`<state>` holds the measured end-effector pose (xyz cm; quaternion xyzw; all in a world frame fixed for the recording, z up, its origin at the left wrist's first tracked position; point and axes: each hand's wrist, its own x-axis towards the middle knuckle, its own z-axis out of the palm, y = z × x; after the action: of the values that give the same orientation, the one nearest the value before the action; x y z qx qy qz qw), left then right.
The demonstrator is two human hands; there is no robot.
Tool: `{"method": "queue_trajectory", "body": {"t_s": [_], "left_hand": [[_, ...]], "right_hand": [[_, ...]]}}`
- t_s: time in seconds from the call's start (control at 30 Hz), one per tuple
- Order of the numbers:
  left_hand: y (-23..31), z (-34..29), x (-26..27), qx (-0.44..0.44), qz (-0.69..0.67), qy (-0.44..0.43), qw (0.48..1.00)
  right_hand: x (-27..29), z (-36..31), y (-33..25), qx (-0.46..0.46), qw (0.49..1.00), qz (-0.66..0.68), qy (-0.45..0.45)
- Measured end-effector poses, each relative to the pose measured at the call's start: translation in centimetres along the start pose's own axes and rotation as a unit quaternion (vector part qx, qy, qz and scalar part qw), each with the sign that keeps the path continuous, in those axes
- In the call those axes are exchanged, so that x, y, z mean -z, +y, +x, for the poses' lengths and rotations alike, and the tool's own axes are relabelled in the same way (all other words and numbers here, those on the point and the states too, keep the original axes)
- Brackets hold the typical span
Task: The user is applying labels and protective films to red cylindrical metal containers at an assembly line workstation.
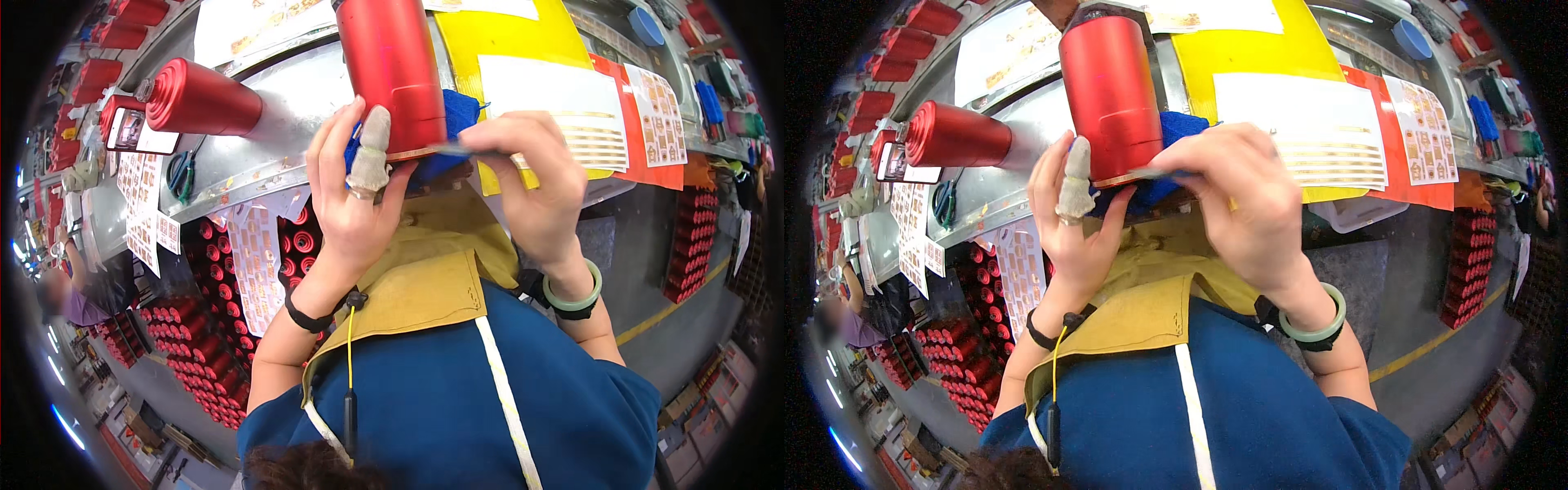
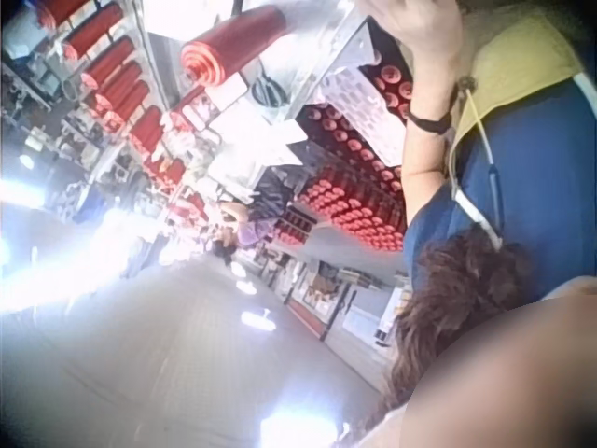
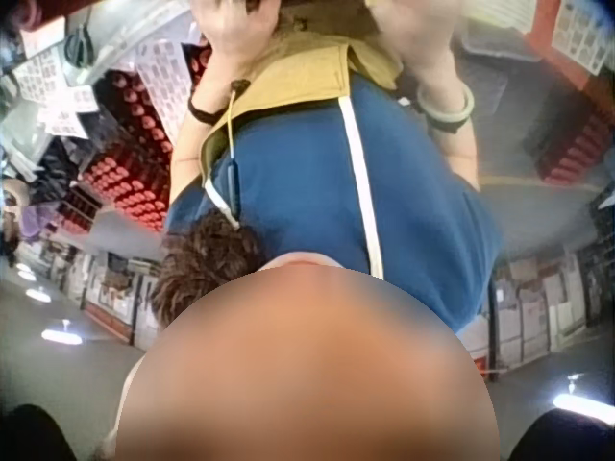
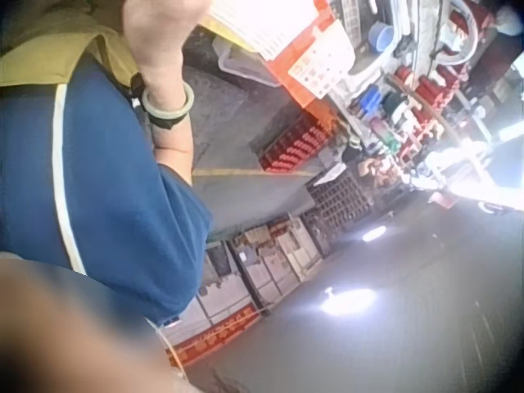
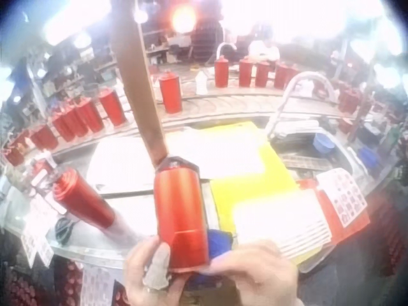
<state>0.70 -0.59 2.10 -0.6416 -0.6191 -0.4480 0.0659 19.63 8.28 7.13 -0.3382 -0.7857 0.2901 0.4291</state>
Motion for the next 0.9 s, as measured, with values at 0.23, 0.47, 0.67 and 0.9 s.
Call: {"method": "queue_trajectory", "body": {"t_s": [0.23, 0.47, 0.67, 0.9], "left_hand": [[-0.4, 2.2, -1.1, -0.067, 0.053, -0.046, 0.995], [-0.8, 0.0, -0.2, 0.106, -0.046, -0.098, 0.988], [-1.0, 1.4, -1.8, -0.059, 0.032, -0.046, 0.997], [-0.8, 0.2, -0.7, 0.063, -0.008, -0.062, 0.996]], "right_hand": [[-0.8, -0.9, 0.1, 0.142, 0.987, -0.059, -0.049], [-0.8, -0.9, 0.3, 0.139, 0.987, -0.053, -0.057], [-1.0, -0.5, 0.1, 0.143, 0.988, -0.035, -0.047], [-0.9, -0.7, 0.5, 0.133, 0.989, -0.035, -0.058]]}}
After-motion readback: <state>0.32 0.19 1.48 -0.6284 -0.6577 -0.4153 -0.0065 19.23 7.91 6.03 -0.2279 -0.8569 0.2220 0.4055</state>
